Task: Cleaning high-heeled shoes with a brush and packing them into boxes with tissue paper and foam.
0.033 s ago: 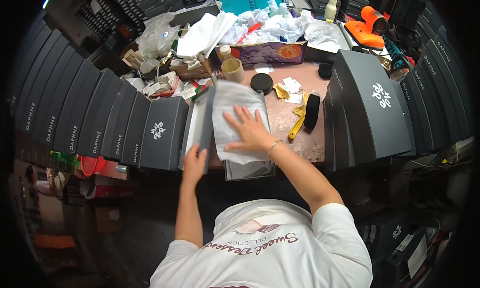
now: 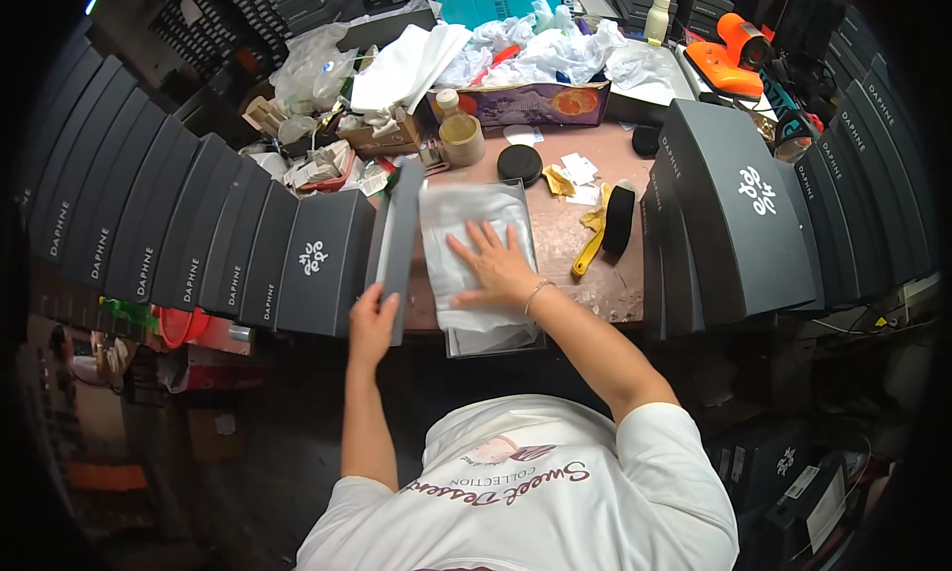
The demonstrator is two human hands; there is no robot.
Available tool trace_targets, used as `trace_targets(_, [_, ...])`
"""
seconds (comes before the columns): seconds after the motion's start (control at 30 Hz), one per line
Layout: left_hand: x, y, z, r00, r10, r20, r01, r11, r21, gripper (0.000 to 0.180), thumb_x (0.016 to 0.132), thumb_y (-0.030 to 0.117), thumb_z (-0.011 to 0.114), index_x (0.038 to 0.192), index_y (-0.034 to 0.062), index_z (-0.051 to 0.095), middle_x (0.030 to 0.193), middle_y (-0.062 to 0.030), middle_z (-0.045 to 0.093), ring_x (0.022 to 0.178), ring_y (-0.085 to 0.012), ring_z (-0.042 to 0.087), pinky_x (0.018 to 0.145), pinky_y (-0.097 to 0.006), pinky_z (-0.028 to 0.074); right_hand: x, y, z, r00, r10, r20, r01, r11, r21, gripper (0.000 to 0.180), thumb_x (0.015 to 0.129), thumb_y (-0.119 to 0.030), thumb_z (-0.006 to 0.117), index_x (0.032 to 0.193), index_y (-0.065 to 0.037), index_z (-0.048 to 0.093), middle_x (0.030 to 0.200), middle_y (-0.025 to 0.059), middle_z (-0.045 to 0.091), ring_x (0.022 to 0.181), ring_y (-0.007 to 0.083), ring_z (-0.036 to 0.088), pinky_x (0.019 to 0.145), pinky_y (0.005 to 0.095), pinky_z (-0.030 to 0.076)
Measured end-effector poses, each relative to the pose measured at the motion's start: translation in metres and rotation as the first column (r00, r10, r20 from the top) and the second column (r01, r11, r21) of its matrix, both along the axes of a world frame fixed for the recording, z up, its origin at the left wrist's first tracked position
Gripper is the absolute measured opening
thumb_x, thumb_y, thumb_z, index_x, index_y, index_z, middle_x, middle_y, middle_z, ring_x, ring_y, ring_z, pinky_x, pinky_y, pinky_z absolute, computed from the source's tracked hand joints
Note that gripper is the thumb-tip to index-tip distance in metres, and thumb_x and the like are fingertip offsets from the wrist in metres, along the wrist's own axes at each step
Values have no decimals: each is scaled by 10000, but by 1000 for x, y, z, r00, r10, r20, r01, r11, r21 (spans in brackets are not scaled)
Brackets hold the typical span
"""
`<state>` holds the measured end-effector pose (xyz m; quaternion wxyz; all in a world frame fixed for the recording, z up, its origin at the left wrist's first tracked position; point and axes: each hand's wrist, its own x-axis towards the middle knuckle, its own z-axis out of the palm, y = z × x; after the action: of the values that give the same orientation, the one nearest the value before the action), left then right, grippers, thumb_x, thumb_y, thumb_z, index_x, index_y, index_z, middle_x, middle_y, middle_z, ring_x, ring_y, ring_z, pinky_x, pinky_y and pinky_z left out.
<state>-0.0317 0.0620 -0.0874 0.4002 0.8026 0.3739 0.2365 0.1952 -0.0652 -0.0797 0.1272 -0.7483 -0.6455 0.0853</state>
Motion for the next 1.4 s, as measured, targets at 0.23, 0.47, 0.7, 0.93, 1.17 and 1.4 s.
trace_targets(0.23, [-30,-15,103,687,19,726,324,887,-329,284,922,118,560,1149,-52,544,1031,-102,635,899,-135,612,788,-245,486,4,1,-9,984,-40,-176,63,990,127,910,789,-641,565,1458,-105,260,1452,243,286,1367,405,240,1095,576,156])
trace_targets(0.47, [38,-53,31,771,72,632,386,736,-556,424,919,232,595,1243,-30,514,1080,-76,610,980,-160,573,882,-286,460,32,-51,45,410,3,-912,551,796,250,547,975,-328,482,1380,13,346,1307,146,485,1191,184,461,992,284,369])
trace_targets(0.7, [58,-62,12,983,-172,70,146,948,282,588,842,459,646,1098,-69,606,1156,-190,520,1110,-331,462,948,-411,382,34,-68,-12,304,-372,-877,621,776,-113,462,957,-371,512,1136,51,569,1019,77,627,941,127,549,827,265,452])
trace_targets(0.93, [40,-55,-49,921,119,370,8,946,-324,565,850,298,674,1235,-78,502,1247,-199,507,1167,-292,495,992,-362,382,23,-42,-17,742,-301,-599,461,878,130,474,865,-381,608,1039,60,620,827,225,662,733,290,651,684,384,496])
trace_targets(1.17, [40,-21,-64,964,18,265,231,439,-868,385,873,315,634,1093,2,591,1037,-94,644,976,-201,608,834,-315,480,18,-58,-48,150,-247,-957,510,849,-139,593,869,-405,618,1265,24,515,1082,195,632,927,229,637,833,338,497])
trace_targets(1.4, [43,-92,8,738,4,675,620,391,-680,631,899,385,558,1367,6,372,1340,-133,469,1196,-268,494,1005,-389,413,-20,-150,76,589,-143,-796,502,836,222,932,804,-424,679,1490,-95,141,1485,278,145,1392,388,164,1130,408,159])
